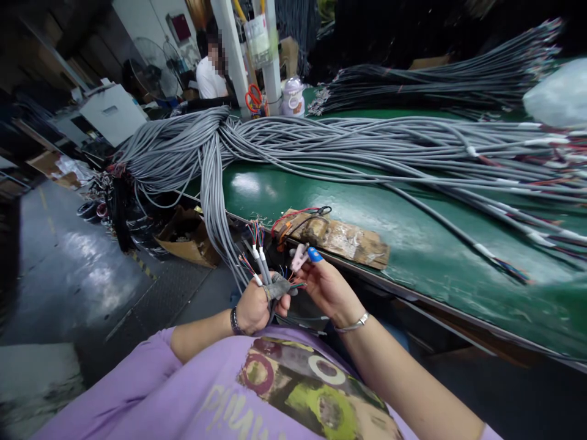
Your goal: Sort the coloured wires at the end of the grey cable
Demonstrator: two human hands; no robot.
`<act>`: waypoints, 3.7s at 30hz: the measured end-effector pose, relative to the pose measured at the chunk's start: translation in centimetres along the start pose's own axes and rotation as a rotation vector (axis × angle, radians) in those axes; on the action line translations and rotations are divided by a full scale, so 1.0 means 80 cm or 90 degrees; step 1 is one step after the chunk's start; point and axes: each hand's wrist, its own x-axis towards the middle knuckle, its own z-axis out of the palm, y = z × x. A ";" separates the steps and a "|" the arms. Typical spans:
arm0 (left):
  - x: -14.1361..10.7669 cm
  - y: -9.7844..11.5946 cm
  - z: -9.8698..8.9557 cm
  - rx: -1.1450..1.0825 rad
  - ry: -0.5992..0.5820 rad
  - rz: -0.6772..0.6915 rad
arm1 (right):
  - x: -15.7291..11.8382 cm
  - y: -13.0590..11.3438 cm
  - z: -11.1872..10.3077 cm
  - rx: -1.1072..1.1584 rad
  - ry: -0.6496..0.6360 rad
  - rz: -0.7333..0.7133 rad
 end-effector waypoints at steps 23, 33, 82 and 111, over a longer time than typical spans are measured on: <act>0.027 0.016 -0.003 0.015 -0.084 -0.059 | 0.019 0.006 0.004 0.033 0.016 -0.022; 0.016 0.003 -0.008 0.036 -0.072 -0.045 | 0.007 0.008 0.001 -0.032 -0.004 -0.008; -0.001 -0.013 -0.013 0.141 -0.070 -0.080 | -0.023 -0.006 -0.013 -0.436 -0.119 0.003; 0.004 -0.020 -0.017 0.140 -0.041 -0.027 | -0.041 0.008 0.017 -0.379 -0.134 0.020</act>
